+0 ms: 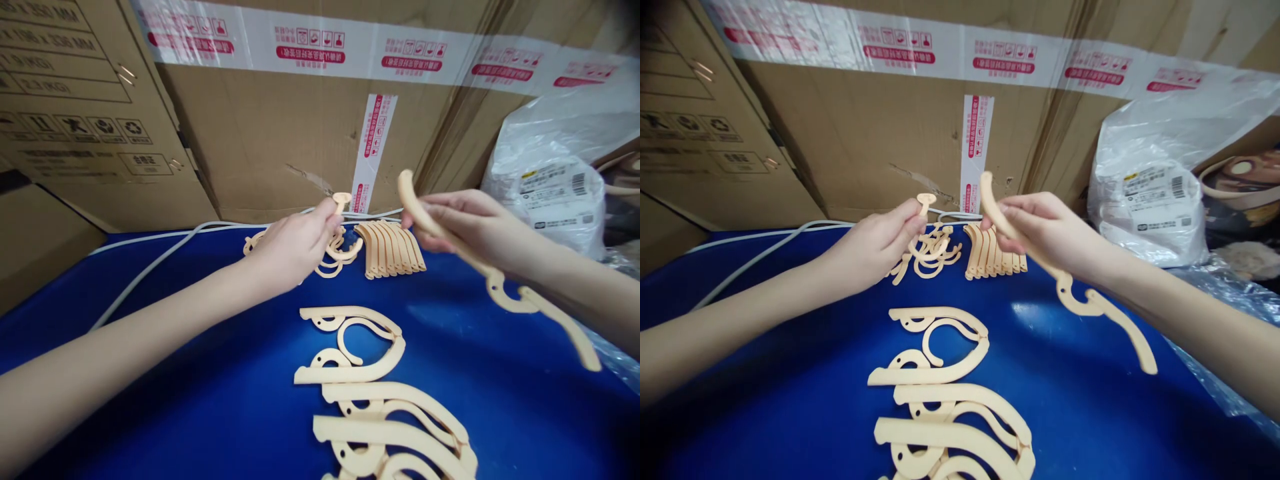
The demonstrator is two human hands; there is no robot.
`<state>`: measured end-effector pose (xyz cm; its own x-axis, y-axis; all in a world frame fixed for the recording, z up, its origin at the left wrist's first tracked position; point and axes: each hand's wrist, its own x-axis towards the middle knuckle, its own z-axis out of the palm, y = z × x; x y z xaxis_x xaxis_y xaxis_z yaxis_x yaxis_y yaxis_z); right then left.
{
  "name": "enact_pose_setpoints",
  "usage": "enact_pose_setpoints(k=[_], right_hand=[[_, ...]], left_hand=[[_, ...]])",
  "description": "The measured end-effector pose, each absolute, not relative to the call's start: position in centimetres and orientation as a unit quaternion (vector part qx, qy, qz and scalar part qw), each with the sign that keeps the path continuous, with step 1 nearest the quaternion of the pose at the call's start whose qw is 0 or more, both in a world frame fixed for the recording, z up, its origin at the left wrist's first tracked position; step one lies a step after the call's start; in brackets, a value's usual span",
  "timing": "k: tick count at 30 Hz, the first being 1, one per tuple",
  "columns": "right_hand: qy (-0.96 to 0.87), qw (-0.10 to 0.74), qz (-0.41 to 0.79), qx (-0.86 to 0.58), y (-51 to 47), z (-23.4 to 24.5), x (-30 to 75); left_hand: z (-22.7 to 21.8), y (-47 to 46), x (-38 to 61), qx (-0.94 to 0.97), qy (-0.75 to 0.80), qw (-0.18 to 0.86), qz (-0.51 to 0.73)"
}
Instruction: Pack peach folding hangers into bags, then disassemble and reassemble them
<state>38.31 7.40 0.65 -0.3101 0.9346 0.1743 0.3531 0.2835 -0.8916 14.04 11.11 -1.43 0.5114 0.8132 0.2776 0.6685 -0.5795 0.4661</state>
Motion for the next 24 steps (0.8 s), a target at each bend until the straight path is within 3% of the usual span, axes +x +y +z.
enact_pose_setpoints(k=[5,9,14,16,20,22,24], right_hand=[[-0.651,0.395,0.464,-0.453,7.2,0.8,38.2],[-0.651,0.386,0.463,-0.461,6.6,0.4,37.3],[-0.587,0.476,0.461,-0.466,6.3,0.3,37.1],[-0.561,0.54,0.443,-0.445,6.4,0.3,37.2],[-0.562,0.628,0.331,-0.425,7.0,0.4,37.7],[-0.623,0.588,0.263,-0.444,7.3,0.4,38.1],[-0.728,0.474,0.148,-0.473,7.7,0.3,38.3]], left_hand=[[-3.5,14.7,16.6,0.853,0.44,0.233,0.156],[-4.2,15.7,17.5,0.853,0.472,0.165,0.148],[-3.4,15.1,16.9,0.835,0.506,0.075,0.202],[-2.8,14.5,16.5,0.833,0.466,0.186,0.233],[-1.3,12.5,15.7,0.708,0.355,0.576,0.203],[-0.5,11.4,15.4,0.644,0.352,0.644,0.216],[0.1,10.4,15.4,0.605,0.387,0.648,0.255]])
